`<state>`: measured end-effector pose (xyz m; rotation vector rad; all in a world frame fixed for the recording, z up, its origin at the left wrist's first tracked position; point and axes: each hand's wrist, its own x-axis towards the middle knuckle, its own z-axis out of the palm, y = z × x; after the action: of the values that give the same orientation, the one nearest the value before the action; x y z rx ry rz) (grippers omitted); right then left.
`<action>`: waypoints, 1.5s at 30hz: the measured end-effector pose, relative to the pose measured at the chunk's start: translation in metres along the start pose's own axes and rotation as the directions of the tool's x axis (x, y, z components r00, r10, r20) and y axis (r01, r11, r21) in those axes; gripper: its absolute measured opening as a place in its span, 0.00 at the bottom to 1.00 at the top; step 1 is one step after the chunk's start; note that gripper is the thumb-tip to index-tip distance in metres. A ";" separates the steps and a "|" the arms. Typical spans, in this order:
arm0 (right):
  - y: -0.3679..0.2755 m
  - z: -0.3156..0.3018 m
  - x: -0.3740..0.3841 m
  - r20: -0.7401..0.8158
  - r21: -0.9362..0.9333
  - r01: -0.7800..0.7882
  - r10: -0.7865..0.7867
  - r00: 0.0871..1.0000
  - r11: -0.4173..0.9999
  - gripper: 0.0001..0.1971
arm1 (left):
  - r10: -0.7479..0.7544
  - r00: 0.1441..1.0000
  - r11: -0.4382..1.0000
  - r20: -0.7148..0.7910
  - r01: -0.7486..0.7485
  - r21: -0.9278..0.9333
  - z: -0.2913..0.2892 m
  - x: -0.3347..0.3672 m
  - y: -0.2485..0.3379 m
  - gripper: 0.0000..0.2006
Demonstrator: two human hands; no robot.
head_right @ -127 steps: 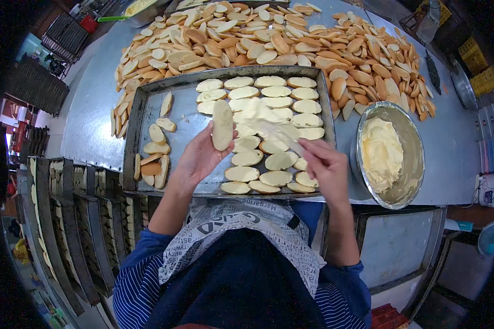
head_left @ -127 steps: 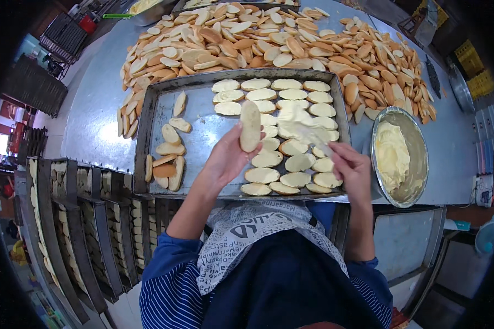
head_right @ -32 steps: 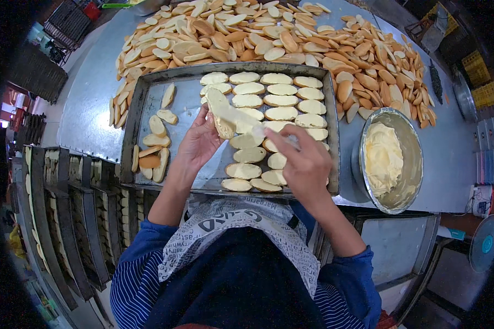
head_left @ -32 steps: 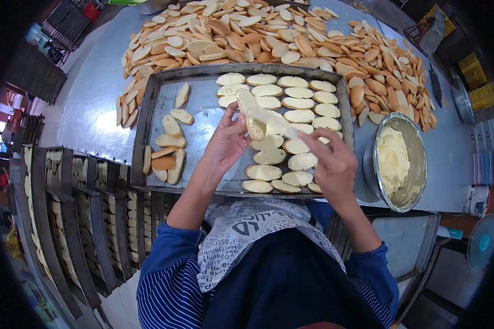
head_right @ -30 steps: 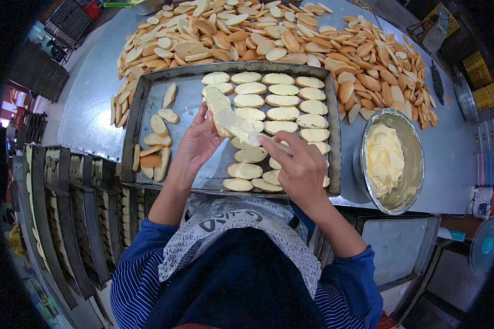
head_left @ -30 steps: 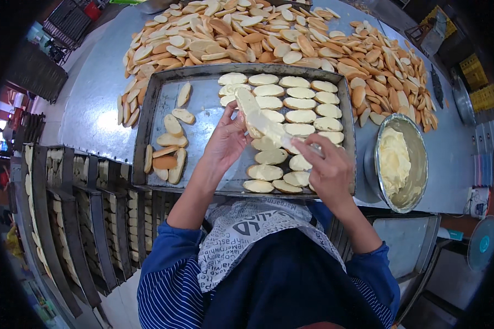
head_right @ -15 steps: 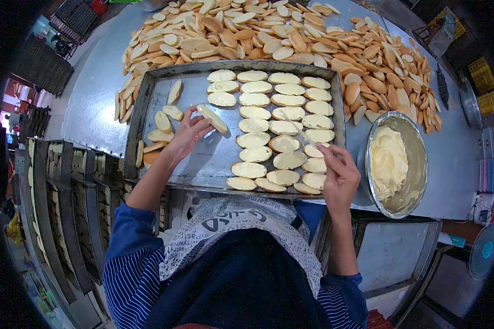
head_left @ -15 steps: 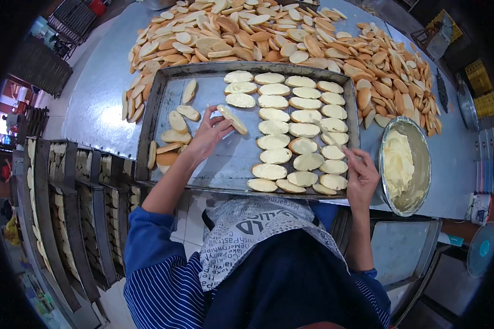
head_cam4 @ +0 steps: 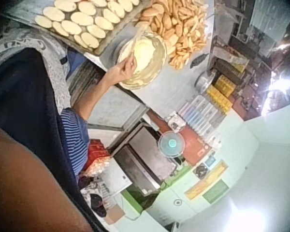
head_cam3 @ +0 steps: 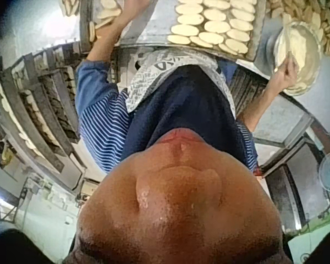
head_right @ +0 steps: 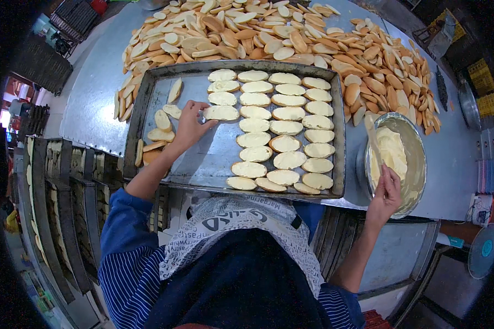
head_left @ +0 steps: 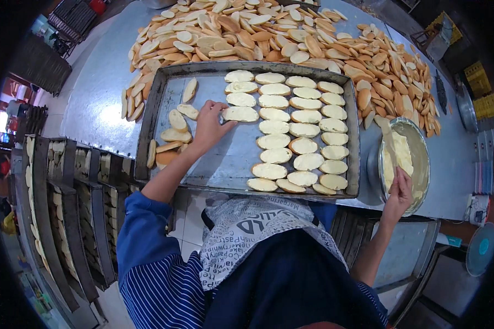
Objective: The person spreads a yellow cream onto small, oval-shaped cookies using a small spatula. They pick up each cookie from a pile, apply the cream to the top surface, and place it onto a metal baking tray. The process is repeated continuously throughout the clip.
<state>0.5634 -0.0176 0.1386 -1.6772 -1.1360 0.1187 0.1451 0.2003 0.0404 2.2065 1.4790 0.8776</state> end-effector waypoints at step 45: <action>-0.063 0.081 0.000 0.452 0.395 -0.315 0.116 0.884 0.863 0.12 | -0.124 0.852 -0.381 0.509 0.433 -0.817 -0.038 0.002 0.127 0.23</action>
<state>0.4784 0.0382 0.1533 -1.3709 -1.1036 0.8680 0.2101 0.1495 0.1438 0.3975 0.4685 0.9775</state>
